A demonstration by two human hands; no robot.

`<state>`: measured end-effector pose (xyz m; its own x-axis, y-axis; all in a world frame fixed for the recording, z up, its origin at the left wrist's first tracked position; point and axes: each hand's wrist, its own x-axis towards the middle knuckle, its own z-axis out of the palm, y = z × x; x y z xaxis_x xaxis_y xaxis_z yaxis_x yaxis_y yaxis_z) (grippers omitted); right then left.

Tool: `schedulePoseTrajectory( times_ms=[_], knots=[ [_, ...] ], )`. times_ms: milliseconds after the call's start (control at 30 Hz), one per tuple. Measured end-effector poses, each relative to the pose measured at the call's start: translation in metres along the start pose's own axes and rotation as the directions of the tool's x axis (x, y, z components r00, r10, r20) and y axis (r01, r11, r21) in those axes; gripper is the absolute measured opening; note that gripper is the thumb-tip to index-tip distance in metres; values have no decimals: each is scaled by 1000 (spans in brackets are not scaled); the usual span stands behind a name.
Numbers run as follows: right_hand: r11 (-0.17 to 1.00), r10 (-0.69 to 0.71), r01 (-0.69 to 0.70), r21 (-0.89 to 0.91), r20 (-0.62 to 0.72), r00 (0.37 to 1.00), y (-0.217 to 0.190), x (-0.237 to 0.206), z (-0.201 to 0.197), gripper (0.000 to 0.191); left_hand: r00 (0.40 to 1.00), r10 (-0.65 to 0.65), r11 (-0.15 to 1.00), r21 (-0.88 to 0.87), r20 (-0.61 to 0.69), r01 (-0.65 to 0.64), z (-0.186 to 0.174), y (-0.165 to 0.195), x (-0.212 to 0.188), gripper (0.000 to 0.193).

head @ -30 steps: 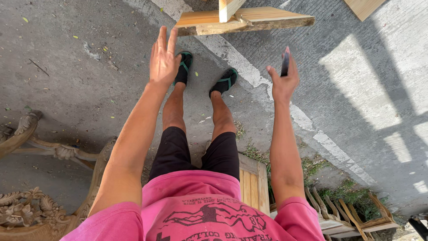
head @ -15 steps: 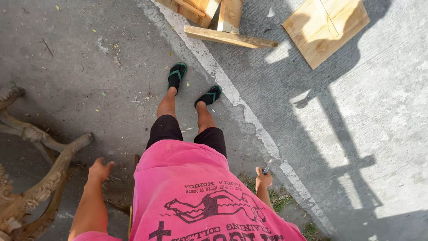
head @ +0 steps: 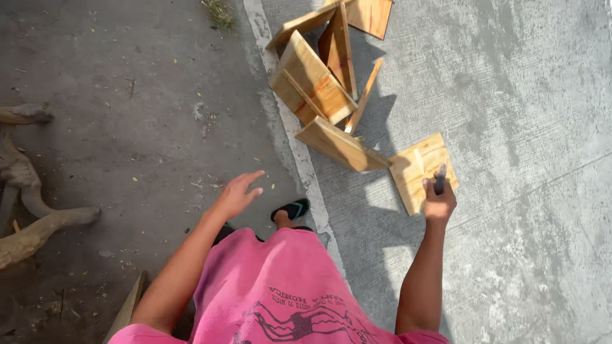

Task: The person carries wooden boards to a work surface, positions a narrow board against a panel, and hammers nails into it using a claw hammer. They then hold the assembled board and scrape and trim its edge with a small knife, working along the length of the board.

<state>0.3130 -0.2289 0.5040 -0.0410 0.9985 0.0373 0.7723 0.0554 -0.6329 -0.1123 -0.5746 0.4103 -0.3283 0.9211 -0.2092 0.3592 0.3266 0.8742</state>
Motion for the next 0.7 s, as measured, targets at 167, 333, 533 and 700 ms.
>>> schedulePoseTrajectory(
  times_ms=[167, 333, 533, 700],
  knots=[
    [928, 322, -358, 105, 263, 910, -58, -176, 88, 31, 849, -501, 865, -112, -166, 489, -78, -175, -187, 65],
    [551, 709, -816, 173, 420, 567, -59, -295, 169, 39, 121, -939, 176, -147, -323, 973, -145, -270, -461, 70],
    [830, 364, -523, 196, 521, 773, -195, -284, 270, 33, -60, -988, 39, -605, -142, 796, -174, -295, -519, 44],
    [934, -138, -91, 346, 582, 801, -380, -258, 372, 31, 30, -993, 112, -859, -113, 499, -118, -268, -574, 26]
  ],
)
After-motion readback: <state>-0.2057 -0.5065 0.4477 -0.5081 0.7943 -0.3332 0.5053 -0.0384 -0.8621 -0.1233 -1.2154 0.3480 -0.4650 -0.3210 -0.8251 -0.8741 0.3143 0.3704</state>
